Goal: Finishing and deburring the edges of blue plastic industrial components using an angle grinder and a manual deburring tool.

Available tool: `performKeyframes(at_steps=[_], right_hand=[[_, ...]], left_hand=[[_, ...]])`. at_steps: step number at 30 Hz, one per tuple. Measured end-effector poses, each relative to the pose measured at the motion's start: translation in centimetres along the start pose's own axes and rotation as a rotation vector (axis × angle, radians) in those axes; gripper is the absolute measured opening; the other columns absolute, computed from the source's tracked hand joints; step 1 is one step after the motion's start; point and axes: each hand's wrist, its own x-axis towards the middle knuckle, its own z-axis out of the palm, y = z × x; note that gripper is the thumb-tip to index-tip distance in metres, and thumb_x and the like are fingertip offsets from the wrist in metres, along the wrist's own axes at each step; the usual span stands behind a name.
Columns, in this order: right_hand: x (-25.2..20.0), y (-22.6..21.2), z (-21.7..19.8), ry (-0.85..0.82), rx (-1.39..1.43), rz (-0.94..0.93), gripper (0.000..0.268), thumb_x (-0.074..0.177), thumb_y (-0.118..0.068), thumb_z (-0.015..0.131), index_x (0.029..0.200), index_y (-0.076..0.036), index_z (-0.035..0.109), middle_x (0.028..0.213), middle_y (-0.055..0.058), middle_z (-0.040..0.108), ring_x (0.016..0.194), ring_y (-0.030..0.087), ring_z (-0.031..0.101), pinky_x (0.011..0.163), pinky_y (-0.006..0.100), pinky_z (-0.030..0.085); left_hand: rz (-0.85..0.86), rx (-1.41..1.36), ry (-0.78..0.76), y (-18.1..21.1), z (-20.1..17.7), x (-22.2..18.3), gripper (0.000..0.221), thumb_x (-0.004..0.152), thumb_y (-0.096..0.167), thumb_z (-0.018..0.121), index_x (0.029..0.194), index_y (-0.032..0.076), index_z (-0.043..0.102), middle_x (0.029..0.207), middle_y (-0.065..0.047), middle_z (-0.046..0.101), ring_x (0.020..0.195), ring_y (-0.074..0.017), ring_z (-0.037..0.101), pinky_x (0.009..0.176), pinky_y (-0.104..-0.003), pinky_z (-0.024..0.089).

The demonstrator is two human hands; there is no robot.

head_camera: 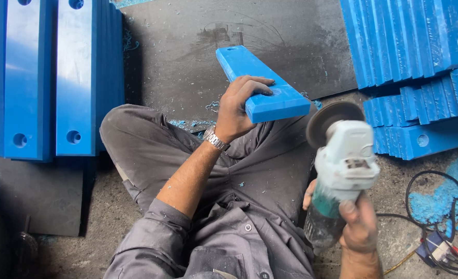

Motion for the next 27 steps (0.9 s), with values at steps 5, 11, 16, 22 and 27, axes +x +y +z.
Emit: performKeyframes(at_steps=[5,11,16,22,27], right_hand=[[-1.8,0.2,1.9,-0.086,-0.084,0.26,0.083,0.087,-0.048,0.074,0.136,0.013,0.048,0.105,0.024,0.07,0.09,0.03,0.072,0.081,0.044,0.06],[-1.4,0.0,4.5,-0.17,-0.061,0.399,0.077,0.09,-0.048,0.07,0.134,0.012,0.049,0.105,0.022,0.072,0.091,0.026,0.073,0.083,0.04,0.059],[-1.4,-0.1,4.1,-0.157,-0.032,0.407,0.075,0.092,-0.048,0.067,0.133,0.013,0.05,0.105,0.022,0.071,0.09,0.026,0.072,0.082,0.041,0.059],[-1.7,-0.8,1.2,0.039,0.068,0.343,0.069,0.096,-0.045,0.063,0.128,0.015,0.053,0.104,0.025,0.069,0.087,0.031,0.072,0.077,0.045,0.06],[-1.2,-0.1,-0.2,0.265,0.073,0.171,0.068,0.1,-0.048,0.06,0.132,0.012,0.052,0.102,0.023,0.067,0.083,0.031,0.07,0.071,0.045,0.058]], left_hand=[[0.035,0.017,-0.016,-0.2,0.5,-1.1,0.039,0.082,0.03,0.087,0.109,0.012,0.065,0.128,-0.004,0.071,0.119,-0.0258,0.067,0.105,-0.043,0.052],[0.046,-0.004,-0.036,-0.6,0.7,-2.4,0.043,0.082,0.036,0.087,0.111,0.012,0.066,0.13,-0.005,0.07,0.123,-0.0273,0.065,0.108,-0.044,0.051],[0.062,0.001,-0.029,-0.2,0.8,-2.2,0.045,0.08,0.037,0.088,0.109,0.012,0.066,0.129,-0.006,0.07,0.123,-0.028,0.065,0.107,-0.045,0.05],[0.069,0.05,-0.027,-0.1,0.7,-2.1,0.039,0.083,0.03,0.087,0.11,0.013,0.066,0.129,-0.004,0.07,0.125,-0.0267,0.065,0.109,-0.045,0.05],[0.06,0.038,-0.014,-0.1,0.7,-1.3,0.038,0.083,0.028,0.086,0.11,0.012,0.065,0.127,-0.005,0.07,0.121,-0.0274,0.066,0.105,-0.044,0.052]])
